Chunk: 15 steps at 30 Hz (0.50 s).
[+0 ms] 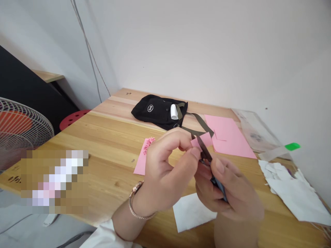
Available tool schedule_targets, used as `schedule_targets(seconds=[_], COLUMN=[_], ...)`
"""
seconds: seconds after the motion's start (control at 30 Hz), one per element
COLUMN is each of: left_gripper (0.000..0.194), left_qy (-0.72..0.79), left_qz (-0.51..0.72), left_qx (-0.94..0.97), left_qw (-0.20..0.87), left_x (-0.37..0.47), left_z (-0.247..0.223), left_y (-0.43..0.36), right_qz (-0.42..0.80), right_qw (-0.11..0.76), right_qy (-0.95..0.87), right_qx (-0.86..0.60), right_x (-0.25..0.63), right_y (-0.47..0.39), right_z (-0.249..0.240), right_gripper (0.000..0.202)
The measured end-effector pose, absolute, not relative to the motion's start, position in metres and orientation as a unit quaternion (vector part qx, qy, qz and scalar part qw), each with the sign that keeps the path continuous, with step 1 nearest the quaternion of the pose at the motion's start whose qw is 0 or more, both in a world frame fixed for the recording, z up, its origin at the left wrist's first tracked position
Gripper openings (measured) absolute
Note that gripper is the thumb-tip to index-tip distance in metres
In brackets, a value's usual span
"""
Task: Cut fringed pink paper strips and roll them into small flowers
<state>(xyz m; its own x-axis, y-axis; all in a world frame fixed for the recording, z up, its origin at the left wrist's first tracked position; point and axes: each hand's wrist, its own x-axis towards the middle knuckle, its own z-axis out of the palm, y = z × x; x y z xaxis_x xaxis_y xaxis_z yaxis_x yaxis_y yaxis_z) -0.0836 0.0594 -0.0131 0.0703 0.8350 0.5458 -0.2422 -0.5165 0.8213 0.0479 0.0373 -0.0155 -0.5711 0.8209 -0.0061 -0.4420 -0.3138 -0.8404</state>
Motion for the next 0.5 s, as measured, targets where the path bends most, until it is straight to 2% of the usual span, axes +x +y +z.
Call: schedule_targets(seconds=[0.5], left_gripper=[0.017], left_qy=[0.257], left_qz=[0.632], left_qx=[0.594], left_qw=[0.427], left_x=[-0.0840], left_z=[-0.0136], left_y=[0.0587], right_qz=[0.774], right_qw=[0.407], right_qy=[-0.429], right_qx=[-0.226], right_x=[0.0480], right_y=[0.0366], right_z=[-0.0149], right_gripper=[0.037])
